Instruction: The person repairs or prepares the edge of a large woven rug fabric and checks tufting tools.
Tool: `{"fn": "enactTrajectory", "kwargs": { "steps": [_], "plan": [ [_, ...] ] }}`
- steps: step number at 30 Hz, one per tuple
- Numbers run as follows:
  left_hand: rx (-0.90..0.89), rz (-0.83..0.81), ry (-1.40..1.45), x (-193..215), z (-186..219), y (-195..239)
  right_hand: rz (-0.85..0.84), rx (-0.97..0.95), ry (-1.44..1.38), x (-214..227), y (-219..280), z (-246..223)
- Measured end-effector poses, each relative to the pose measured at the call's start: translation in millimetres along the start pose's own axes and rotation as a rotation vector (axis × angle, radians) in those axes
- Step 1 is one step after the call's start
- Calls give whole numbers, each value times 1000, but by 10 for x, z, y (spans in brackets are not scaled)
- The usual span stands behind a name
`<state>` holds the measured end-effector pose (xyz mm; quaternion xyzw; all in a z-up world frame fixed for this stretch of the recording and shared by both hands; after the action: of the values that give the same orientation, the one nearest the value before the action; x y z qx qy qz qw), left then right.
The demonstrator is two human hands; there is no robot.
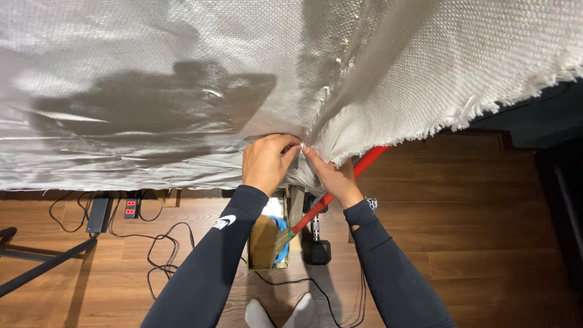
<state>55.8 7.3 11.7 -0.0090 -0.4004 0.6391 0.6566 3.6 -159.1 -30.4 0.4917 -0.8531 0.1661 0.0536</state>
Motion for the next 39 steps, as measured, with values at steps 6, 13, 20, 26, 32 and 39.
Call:
{"fn": "enactTrajectory", "kwargs": {
  "steps": [6, 13, 20, 26, 32, 39],
  "plan": [
    [-57, 48, -24, -52, -75, 18, 151, 116, -15, -78, 80, -46],
    [-126, 5, 48, 9, -173, -11, -63, -185, -199, -77, 57, 247],
    [-292, -135, 34, -22, -239, -11, -70, -185, -156, -94, 83, 279],
    [-168, -215, 25, 53, -188, -22, -26, -206, 70, -22, 140, 263],
    [-147, -225, 5, 28, -216, -29, -72, -234, 209, 15, 129, 314],
    [-121, -136, 63, -35, -277, 2, -27, -284, 160, -64, 99, 536]
  ]
}}
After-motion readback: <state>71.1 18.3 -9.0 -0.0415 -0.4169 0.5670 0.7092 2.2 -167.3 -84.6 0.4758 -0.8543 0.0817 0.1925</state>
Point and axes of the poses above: each hand's wrist, its own y-axis away from the middle knuckle, its own x-axis out of the back of the hand, z = x × y, the point moved 3 cm from there along -y, towards the middle knuckle, and after that the axes turned 12 degrees about z, right-handed, at the moved point
